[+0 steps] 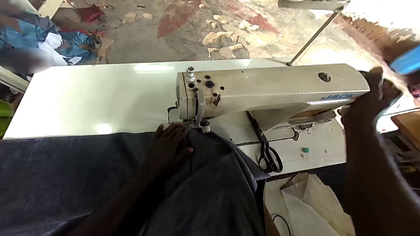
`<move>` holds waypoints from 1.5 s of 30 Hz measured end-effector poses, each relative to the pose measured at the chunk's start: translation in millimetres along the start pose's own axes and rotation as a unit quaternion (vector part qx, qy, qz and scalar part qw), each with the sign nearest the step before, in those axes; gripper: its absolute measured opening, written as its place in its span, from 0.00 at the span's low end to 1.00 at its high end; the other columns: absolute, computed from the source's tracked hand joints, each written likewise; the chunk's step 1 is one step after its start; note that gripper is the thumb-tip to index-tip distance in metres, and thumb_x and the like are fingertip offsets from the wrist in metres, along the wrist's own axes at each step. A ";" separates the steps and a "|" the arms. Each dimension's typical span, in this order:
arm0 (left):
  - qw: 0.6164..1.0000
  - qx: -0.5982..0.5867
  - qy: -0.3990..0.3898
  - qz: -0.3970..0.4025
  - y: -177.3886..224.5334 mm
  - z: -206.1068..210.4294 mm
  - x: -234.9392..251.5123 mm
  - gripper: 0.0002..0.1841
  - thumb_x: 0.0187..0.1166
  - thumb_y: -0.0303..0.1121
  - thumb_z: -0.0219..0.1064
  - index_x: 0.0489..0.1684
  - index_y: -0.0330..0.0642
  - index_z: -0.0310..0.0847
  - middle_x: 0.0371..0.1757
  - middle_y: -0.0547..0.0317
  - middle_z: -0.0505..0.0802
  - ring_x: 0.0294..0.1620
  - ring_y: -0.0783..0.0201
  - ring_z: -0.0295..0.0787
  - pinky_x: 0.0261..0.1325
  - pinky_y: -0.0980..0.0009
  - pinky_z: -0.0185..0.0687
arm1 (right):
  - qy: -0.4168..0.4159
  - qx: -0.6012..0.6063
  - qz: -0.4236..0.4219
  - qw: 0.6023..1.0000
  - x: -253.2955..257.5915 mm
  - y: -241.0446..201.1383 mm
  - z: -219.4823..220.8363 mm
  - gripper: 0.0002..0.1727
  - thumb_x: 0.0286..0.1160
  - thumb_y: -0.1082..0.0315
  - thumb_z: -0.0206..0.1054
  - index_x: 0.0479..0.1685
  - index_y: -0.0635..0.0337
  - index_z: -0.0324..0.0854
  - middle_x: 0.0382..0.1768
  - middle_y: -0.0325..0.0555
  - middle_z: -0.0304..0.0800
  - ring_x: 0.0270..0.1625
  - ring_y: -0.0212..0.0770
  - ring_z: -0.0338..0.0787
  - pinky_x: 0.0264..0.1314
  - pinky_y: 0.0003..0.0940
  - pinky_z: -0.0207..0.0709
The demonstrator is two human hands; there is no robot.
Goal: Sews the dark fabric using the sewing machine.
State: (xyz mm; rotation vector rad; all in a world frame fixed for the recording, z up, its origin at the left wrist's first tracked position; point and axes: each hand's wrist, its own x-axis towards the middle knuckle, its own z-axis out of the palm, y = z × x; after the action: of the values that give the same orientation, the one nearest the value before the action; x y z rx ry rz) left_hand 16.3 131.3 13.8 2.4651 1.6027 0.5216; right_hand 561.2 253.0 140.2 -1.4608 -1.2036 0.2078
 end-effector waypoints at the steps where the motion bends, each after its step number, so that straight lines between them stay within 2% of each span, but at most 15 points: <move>1: 1.000 -0.003 0.004 0.000 -0.4 0.5 0.7 0.37 0.80 0.71 0.52 0.75 0.54 0.81 0.86 0.66 0.76 0.93 0.60 0.58 0.94 0.41 0.42 | 0.035 0.035 -0.015 0.999 -8.2 8.1 3.8 0.25 0.89 0.42 0.51 0.44 0.52 0.83 0.37 0.28 0.90 0.44 0.28 0.91 0.55 0.39 0.86; 3: 1.000 -0.002 0.005 0.004 -2.8 1.3 -0.6 0.37 0.80 0.71 0.52 0.76 0.54 0.81 0.87 0.66 0.75 0.93 0.60 0.58 0.94 0.41 0.42 | 0.048 0.024 0.010 0.999 -10.4 15.5 2.6 0.25 0.90 0.43 0.46 0.41 0.51 0.79 0.32 0.27 0.84 0.40 0.26 0.86 0.51 0.36 0.83; 5: 1.000 -0.001 0.003 0.009 -4.7 1.8 -0.1 0.38 0.80 0.71 0.52 0.76 0.53 0.81 0.86 0.65 0.76 0.92 0.60 0.59 0.94 0.41 0.42 | -0.044 -0.037 0.055 0.997 4.7 1.0 -10.8 0.29 0.86 0.37 0.50 0.57 0.51 0.83 0.45 0.28 0.90 0.48 0.24 0.89 0.57 0.35 0.85; 8: 1.000 0.001 0.003 0.009 -3.0 0.8 1.3 0.38 0.79 0.72 0.53 0.76 0.53 0.81 0.86 0.64 0.76 0.92 0.59 0.60 0.94 0.41 0.43 | -0.059 -0.106 0.070 0.990 22.5 -20.6 -6.6 0.28 0.70 0.32 0.67 0.44 0.49 0.81 0.35 0.26 0.84 0.34 0.23 0.84 0.39 0.33 0.83; 11: 1.000 0.008 0.012 0.007 -1.8 -0.6 2.5 0.38 0.80 0.71 0.53 0.76 0.52 0.81 0.85 0.64 0.78 0.91 0.59 0.62 0.93 0.40 0.44 | 0.053 0.000 -0.014 0.998 -8.9 8.8 5.7 0.29 0.87 0.40 0.53 0.47 0.58 0.84 0.39 0.35 0.90 0.45 0.30 0.89 0.55 0.40 0.84; 13: 1.000 0.016 0.011 0.006 -2.0 -1.1 2.2 0.37 0.81 0.70 0.53 0.76 0.53 0.81 0.85 0.65 0.78 0.91 0.60 0.62 0.93 0.40 0.45 | 0.104 0.036 -0.008 0.994 -18.5 26.4 9.9 0.27 0.91 0.44 0.44 0.43 0.56 0.80 0.34 0.32 0.84 0.41 0.28 0.86 0.50 0.36 0.82; 15: 1.000 0.012 0.007 0.005 -2.5 -0.6 1.9 0.37 0.81 0.70 0.53 0.77 0.53 0.80 0.86 0.65 0.76 0.91 0.60 0.61 0.93 0.41 0.43 | 0.051 0.006 0.057 0.997 -8.7 18.4 -2.4 0.36 0.90 0.38 0.41 0.64 0.63 0.78 0.50 0.42 0.87 0.55 0.34 0.87 0.64 0.41 0.81; 16: 1.000 0.010 0.003 0.004 -2.1 -0.4 1.8 0.37 0.81 0.69 0.53 0.77 0.53 0.80 0.86 0.65 0.76 0.92 0.60 0.60 0.94 0.41 0.42 | 0.008 -0.033 0.081 0.996 3.6 7.3 -7.7 0.39 0.86 0.32 0.44 0.68 0.60 0.77 0.54 0.40 0.88 0.57 0.32 0.88 0.64 0.41 0.83; 19: 1.000 0.015 0.002 0.001 -1.6 0.0 1.9 0.37 0.80 0.70 0.54 0.77 0.53 0.80 0.85 0.65 0.78 0.91 0.60 0.61 0.94 0.42 0.43 | -0.067 -0.122 0.086 0.987 30.9 -11.3 -8.7 0.39 0.67 0.25 0.64 0.49 0.55 0.81 0.40 0.33 0.85 0.38 0.27 0.85 0.46 0.41 0.84; 23: 1.000 0.019 0.004 -0.002 0.0 -2.3 0.9 0.37 0.80 0.70 0.53 0.76 0.54 0.80 0.83 0.64 0.80 0.90 0.59 0.63 0.94 0.42 0.44 | 0.060 -0.001 -0.048 0.997 -21.2 29.0 7.1 0.30 0.91 0.40 0.47 0.51 0.59 0.81 0.43 0.35 0.87 0.50 0.26 0.88 0.61 0.36 0.83; 29: 0.998 0.009 0.044 0.042 1.2 -4.1 -4.2 0.31 0.84 0.63 0.55 0.71 0.50 0.85 0.80 0.60 0.82 0.89 0.56 0.65 0.93 0.41 0.47 | 0.132 0.068 -0.171 0.974 -96.3 -2.2 20.0 0.23 0.95 0.62 0.43 0.67 0.75 0.71 0.59 0.49 0.84 0.63 0.37 0.83 0.70 0.39 0.77; 33: 0.990 -0.008 0.074 0.118 -1.6 2.4 -12.8 0.23 0.86 0.56 0.59 0.61 0.51 0.91 0.73 0.60 0.88 0.83 0.56 0.75 0.90 0.46 0.56 | -0.149 0.040 -0.207 0.966 -249.2 -106.7 91.7 0.21 0.89 0.56 0.57 0.55 0.67 0.83 0.62 0.49 0.87 0.69 0.39 0.84 0.74 0.41 0.79; 36: 0.998 -0.007 -0.003 0.069 11.6 -4.2 -17.5 0.26 0.86 0.58 0.56 0.69 0.53 0.87 0.79 0.64 0.83 0.86 0.58 0.70 0.91 0.48 0.56 | -0.442 -0.073 -0.217 0.867 -312.4 -114.8 152.1 0.40 0.81 0.34 0.58 0.81 0.54 0.76 0.87 0.46 0.69 0.90 0.46 0.64 0.92 0.52 0.59; 39: 0.997 -0.025 0.020 0.064 5.1 5.1 -24.0 0.31 0.86 0.63 0.53 0.74 0.53 0.84 0.83 0.64 0.80 0.89 0.58 0.67 0.91 0.47 0.57 | -0.478 -0.172 -0.296 0.809 -308.9 -87.3 163.8 0.43 0.82 0.29 0.48 0.87 0.49 0.69 0.91 0.40 0.61 0.95 0.46 0.54 0.95 0.54 0.49; 45: 0.997 -0.041 0.034 0.062 1.3 10.7 -19.5 0.33 0.84 0.66 0.53 0.73 0.52 0.85 0.83 0.63 0.80 0.89 0.58 0.66 0.92 0.48 0.56 | -0.498 -0.155 -0.334 0.785 -284.1 -73.5 161.6 0.40 0.79 0.28 0.52 0.86 0.40 0.72 0.92 0.38 0.61 0.95 0.46 0.52 0.95 0.55 0.49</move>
State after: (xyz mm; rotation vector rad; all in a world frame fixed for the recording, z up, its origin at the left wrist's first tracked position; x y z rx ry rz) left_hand 14.2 113.7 0.4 2.5227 1.4281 0.6822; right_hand 278.0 128.3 11.8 -1.0573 -2.6581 0.3127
